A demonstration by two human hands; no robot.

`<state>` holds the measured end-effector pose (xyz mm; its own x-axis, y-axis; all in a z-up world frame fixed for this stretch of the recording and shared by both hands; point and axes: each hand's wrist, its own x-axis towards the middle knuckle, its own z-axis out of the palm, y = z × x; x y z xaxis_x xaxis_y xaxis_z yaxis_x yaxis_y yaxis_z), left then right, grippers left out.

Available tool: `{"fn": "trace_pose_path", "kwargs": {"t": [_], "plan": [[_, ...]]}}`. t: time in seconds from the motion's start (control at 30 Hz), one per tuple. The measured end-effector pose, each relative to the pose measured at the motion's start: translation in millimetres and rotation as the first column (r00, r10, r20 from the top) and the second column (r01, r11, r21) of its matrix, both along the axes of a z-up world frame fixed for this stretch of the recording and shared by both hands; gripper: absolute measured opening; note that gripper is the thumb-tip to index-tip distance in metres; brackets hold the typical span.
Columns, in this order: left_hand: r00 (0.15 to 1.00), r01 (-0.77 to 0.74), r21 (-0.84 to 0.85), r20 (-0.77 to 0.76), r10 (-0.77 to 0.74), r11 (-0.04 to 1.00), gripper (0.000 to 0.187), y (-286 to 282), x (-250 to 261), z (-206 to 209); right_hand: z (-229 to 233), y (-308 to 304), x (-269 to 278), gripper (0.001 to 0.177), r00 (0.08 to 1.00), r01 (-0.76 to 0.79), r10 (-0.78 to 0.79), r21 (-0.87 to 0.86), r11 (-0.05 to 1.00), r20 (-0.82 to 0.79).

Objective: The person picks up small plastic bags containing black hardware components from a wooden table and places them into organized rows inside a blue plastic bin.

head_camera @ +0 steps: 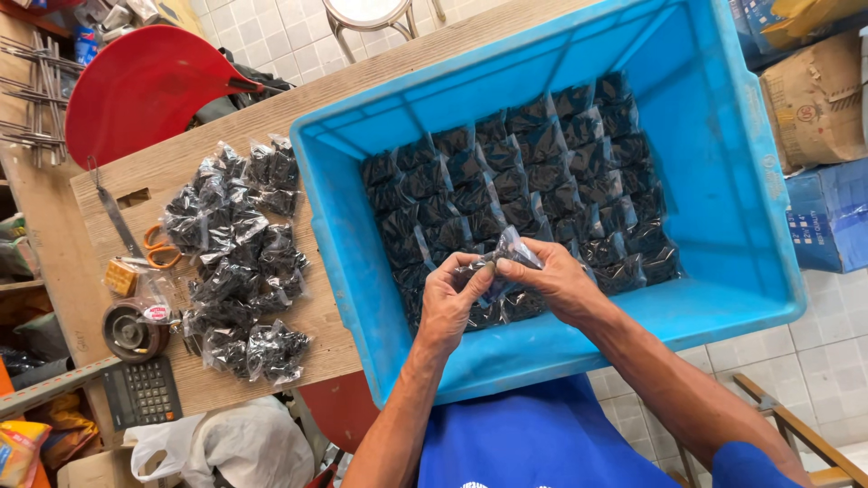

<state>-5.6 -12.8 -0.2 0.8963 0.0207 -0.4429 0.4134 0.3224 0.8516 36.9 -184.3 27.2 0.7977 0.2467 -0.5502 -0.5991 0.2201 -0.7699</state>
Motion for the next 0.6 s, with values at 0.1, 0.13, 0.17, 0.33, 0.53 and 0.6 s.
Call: {"fn": "trace_pose_path", "kwargs": {"t": [0.1, 0.13, 0.17, 0.33, 0.53, 0.6], "plan": [[0.999, -0.049, -0.006, -0.019, 0.048, 0.999, 0.021, -1.3, 2.3, -2.5, -3.4, -1.9, 1.7, 0.027, 0.999, 0.034, -0.034, 0.0, 0.999, 0.043], [0.999, -0.047, -0.007, -0.017, 0.047, 0.999, 0.021, -2.6, 1.6, -9.3, -6.6, -3.7, 1.6, 0.027, 0.998, 0.035, -0.035, 0.0, 0.999, 0.044], [0.998, -0.051, -0.02, -0.043, 0.051, 0.998, 0.02, -3.7, 1.0, -16.1, -9.8, -5.2, 1.5, 0.024, 0.999, 0.029, -0.028, -0.013, 1.0, 0.033], [1.0, -0.022, 0.095, -0.014, 0.023, 0.995, 0.015, -3.1, 5.2, -5.4, -27.2, -8.9, -2.2, 0.029, 0.999, 0.049, -0.049, 0.004, 0.999, -0.002], [0.997, -0.072, 0.072, 0.012, 0.072, 0.995, 0.02, -11.2, 12.0, -10.4, -20.7, -7.0, 2.5, 0.043, 0.98, 0.153, -0.143, 0.059, 0.987, -0.14], [0.997, -0.072, 0.179, 0.018, 0.07, 0.981, 0.017, -14.4, 13.7, -13.6, -43.0, -11.8, -1.4, 0.047, 0.982, 0.13, -0.113, 0.105, 0.986, -0.152]]}}
